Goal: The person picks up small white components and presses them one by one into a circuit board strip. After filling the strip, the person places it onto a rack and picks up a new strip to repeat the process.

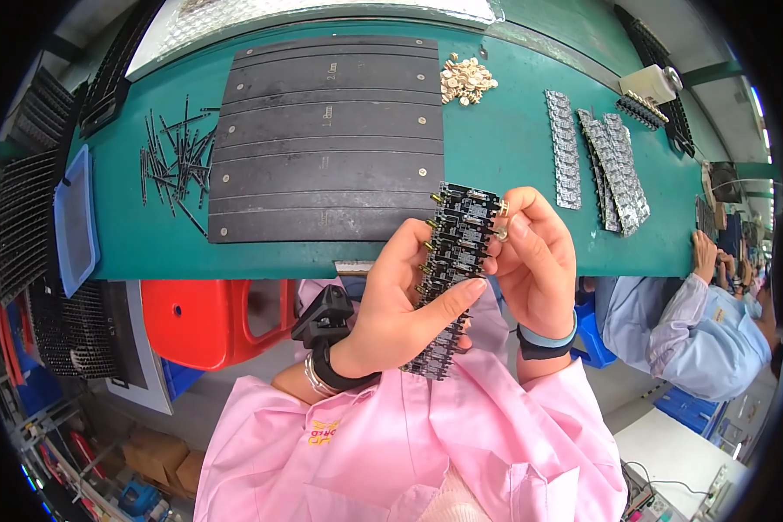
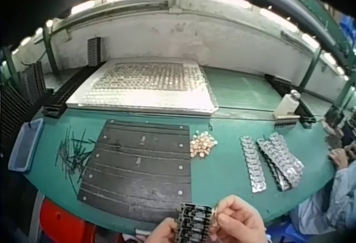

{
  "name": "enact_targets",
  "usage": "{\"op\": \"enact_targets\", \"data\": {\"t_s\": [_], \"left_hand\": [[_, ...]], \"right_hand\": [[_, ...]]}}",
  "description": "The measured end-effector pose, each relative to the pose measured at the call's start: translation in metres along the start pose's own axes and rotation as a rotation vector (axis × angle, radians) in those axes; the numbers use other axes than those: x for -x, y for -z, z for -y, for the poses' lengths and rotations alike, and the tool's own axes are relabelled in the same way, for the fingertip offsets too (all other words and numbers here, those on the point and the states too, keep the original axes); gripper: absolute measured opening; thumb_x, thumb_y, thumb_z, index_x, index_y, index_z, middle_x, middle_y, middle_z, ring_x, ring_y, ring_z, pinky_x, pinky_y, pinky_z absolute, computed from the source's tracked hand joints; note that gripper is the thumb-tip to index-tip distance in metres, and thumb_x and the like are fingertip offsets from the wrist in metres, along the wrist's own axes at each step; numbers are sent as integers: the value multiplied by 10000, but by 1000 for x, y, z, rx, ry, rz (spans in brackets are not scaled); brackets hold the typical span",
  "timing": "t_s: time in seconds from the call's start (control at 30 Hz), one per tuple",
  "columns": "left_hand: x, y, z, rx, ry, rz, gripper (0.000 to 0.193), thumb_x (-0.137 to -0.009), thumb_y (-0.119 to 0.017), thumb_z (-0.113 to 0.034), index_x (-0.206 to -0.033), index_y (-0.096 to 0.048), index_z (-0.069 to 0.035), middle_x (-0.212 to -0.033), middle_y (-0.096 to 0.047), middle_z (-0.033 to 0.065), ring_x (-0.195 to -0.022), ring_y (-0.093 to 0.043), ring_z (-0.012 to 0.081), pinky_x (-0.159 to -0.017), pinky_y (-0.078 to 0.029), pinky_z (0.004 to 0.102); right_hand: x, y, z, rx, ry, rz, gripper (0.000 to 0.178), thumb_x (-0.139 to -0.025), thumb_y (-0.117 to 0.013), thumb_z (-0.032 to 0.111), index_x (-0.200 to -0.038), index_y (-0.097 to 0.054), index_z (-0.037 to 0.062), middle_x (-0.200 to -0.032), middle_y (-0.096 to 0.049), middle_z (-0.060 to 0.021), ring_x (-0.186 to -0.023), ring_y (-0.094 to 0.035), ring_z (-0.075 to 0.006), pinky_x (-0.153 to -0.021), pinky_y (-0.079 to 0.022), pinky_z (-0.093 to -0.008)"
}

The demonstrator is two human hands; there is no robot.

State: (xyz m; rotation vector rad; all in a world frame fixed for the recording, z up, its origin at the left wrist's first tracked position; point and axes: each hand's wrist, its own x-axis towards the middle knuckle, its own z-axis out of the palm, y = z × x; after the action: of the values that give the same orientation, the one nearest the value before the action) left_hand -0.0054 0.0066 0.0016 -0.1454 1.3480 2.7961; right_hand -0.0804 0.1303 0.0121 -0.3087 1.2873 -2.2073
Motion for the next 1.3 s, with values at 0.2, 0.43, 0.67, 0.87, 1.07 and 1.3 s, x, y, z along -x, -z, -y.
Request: {"op": "enact_targets", "data": {"t_s": [0.2, 0.43, 0.67, 0.87, 1.07, 1.3], "left_hand": [[-1, 1, 2, -33, -13, 8, 274, -791, -545, -7, -973, -341, -32, -935, -532, 66, -593, -543, 66, -448, -494, 203], [0, 2, 3, -75, -27, 3, 276, -793, -547, -13, -976, -341, -34, -925, -527, 58, -585, -538, 61, -440, -487, 200], [0, 2, 4, -84, -26, 13, 281, -792, -550, -17, -982, -343, -31, -935, -525, 64, -584, -539, 63, -442, -484, 199], [-1, 2, 4, -84, -57, 35, 289, -793, -547, -15, -997, -343, -25, -934, -520, 64, -579, -540, 65, -434, -491, 216], [3, 9, -4, 205, 23, 14, 291, -798, -544, -22, -1007, -342, -20, -832, -508, 54, -547, -543, 94, -425, -504, 255], [3, 8, -6, 292, 37, 44, 281, -807, -537, -43, -1009, -342, -25, -714, -497, 56, -502, -538, 125, -423, -504, 280]], "right_hand": [[1, -1, 0, 52, 36, -21, 193, -838, -497, 137, -963, -397, 28, -789, -508, -15, -665, -480, -55, -528, -403, -182], [3, -4, -2, 204, 150, -86, 187, -828, -504, 75, -975, -395, 36, -801, -512, -11, -652, -483, -56, -530, -402, -177], [3, -3, 0, 344, 222, -60, 196, -823, -516, 72, -974, -397, 36, -799, -512, -15, -645, -480, -55, -532, -398, -173], [1, 0, 2, 357, 136, -40, 205, -824, -523, 83, -980, -396, 38, -784, -512, -20, -634, -470, -56, -537, -395, -179], [-12, 15, 38, 697, 160, -97, 127, -816, -519, 57, -923, -458, 23, -747, -500, -7, -643, -461, -60, -547, -374, -184], [-115, 66, 55, 1579, 465, 0, 218, -739, -616, 103, -945, -571, 52, -781, -556, -45, -630, -488, -110, -587, -420, -225]]}}
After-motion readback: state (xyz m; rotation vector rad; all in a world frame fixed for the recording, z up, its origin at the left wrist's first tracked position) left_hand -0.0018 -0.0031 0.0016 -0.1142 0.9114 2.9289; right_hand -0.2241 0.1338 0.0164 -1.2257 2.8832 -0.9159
